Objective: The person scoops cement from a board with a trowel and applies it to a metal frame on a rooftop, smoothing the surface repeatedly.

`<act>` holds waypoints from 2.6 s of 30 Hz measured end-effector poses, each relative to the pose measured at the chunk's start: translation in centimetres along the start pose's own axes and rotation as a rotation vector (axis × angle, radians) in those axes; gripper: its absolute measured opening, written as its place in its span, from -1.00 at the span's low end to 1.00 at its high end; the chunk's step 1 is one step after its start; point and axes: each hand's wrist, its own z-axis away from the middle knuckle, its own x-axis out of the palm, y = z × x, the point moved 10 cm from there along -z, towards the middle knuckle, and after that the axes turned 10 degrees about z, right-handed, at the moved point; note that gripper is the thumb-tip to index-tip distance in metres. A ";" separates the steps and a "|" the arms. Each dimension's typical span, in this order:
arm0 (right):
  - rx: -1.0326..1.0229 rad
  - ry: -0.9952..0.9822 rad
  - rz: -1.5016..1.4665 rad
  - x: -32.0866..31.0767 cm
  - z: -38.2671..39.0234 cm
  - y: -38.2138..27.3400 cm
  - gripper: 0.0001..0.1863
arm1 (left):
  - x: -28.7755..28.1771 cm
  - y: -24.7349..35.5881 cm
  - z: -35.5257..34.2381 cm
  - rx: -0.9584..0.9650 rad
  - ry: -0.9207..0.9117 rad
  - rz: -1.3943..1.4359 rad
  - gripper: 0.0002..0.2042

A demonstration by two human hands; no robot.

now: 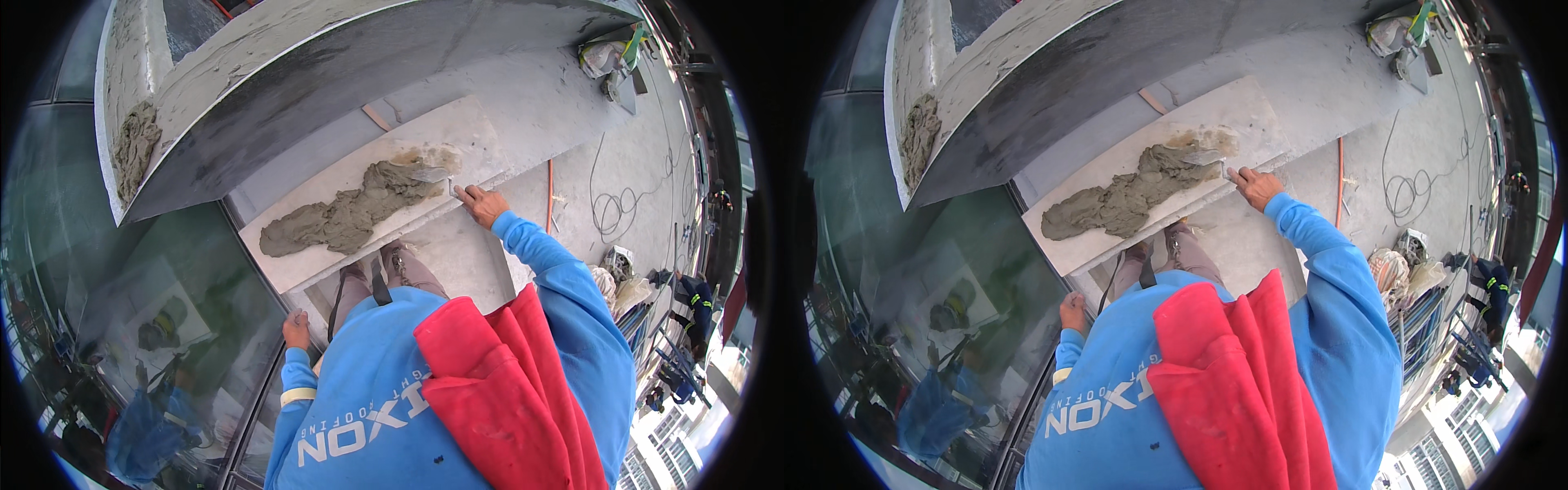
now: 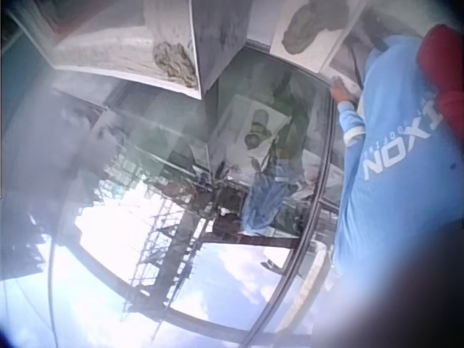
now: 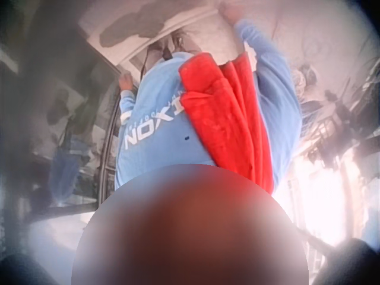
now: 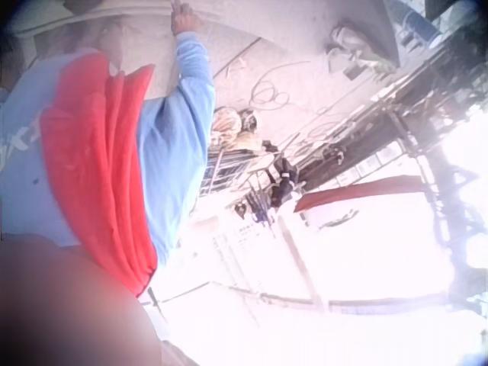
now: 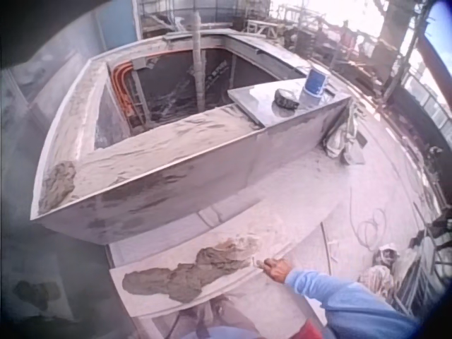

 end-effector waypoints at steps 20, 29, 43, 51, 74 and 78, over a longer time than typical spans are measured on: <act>0.670 -0.240 -0.938 8.2 1.1 6.2 -0.47 | -3.2 2.5 0.1 0.002 -0.002 -0.064 -0.67; 0.650 -0.330 -1.328 8.1 -4.0 -4.5 -0.48 | -3.2 -0.1 1.5 -0.054 0.016 -0.012 -0.69; 0.618 -0.415 -2.005 5.7 -1.0 -10.6 -0.61 | -1.6 6.4 0.8 0.095 0.002 -0.093 -0.65; 0.678 -0.245 -1.910 0.2 1.1 -8.3 -0.62 | -1.9 1.2 0.4 0.028 0.030 -0.055 -0.65; -0.122 0.778 -1.591 -59.3 -26.4 -27.3 -0.53 | -11.5 -15.8 -9.6 -0.134 0.147 0.320 -0.73; 0.111 0.736 -1.475 -57.9 -42.1 -33.5 -0.49 | -12.1 -23.0 -6.6 -0.142 0.241 0.314 -0.82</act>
